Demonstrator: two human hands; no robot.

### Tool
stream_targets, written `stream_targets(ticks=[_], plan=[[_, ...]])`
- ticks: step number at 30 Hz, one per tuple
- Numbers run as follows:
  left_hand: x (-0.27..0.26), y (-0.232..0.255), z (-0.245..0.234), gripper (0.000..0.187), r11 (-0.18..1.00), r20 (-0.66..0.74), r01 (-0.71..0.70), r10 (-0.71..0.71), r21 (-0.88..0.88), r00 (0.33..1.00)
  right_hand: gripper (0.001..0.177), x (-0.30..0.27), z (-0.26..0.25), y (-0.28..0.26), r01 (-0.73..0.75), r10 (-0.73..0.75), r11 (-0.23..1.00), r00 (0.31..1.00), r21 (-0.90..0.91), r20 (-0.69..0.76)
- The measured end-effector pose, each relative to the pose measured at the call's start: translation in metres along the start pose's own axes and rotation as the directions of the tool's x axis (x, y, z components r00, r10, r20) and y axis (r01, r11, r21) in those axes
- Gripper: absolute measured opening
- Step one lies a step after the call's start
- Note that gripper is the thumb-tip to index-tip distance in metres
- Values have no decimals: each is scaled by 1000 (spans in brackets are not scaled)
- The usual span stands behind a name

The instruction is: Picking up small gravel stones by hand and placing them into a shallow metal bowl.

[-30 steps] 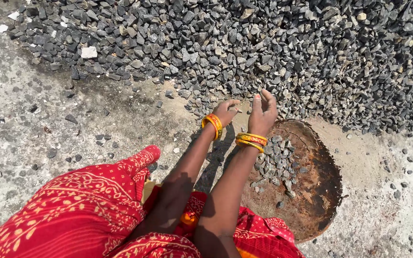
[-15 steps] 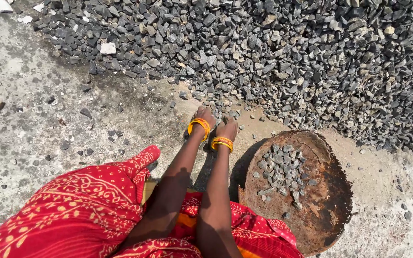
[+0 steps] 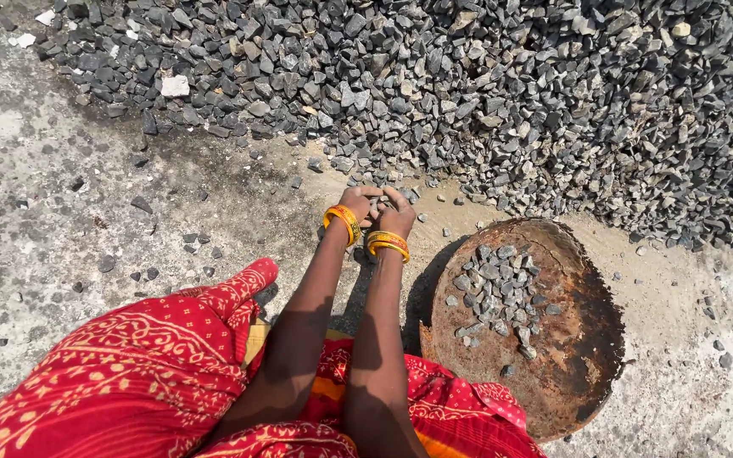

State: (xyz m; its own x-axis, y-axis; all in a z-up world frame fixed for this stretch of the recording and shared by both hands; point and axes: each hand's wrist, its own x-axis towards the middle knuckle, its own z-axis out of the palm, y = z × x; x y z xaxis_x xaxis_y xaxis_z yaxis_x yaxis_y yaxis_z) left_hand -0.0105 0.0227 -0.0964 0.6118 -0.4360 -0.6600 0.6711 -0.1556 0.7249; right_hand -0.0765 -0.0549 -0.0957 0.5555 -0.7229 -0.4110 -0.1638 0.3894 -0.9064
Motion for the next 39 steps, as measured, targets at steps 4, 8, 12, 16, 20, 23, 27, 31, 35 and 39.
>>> stream_targets(ticks=[4,8,12,16,20,23,27,31,35,39], plan=[[-28,31,2,58,980,51,4,7,-197,999,55,-9,2,-36,-55,56,991,998,124,0],[-17,30,7,51,927,69,-65,98,-370,993,51,-11,-3,-50,-116,112,953,993,280,29],[36,-3,14,44,870,21,-251,286,-424,958,47,3,-11,-33,-84,75,964,996,254,48],[31,7,18,46,906,2,-349,360,-239,933,48,1,-7,-41,-94,92,983,996,156,16],[3,39,24,40,921,11,-372,376,-117,926,47,1,-6,-46,-31,30,997,999,64,18],[-16,57,31,37,945,22,-315,318,-89,948,44,-11,-3,-66,-2,0,998,1000,67,29],[-21,68,49,39,942,45,-333,334,-36,942,42,-11,-11,-87,58,-57,997,998,-47,19],[-27,59,98,41,910,91,-414,412,12,907,40,-29,-33,-132,155,-155,987,988,-50,0],[-76,66,161,54,822,337,-562,557,-92,759,25,-17,-89,-161,262,-351,921,878,-286,-325],[-156,89,194,73,907,641,-331,418,-259,644,42,-29,-143,-199,494,-625,778,557,-387,-547]])
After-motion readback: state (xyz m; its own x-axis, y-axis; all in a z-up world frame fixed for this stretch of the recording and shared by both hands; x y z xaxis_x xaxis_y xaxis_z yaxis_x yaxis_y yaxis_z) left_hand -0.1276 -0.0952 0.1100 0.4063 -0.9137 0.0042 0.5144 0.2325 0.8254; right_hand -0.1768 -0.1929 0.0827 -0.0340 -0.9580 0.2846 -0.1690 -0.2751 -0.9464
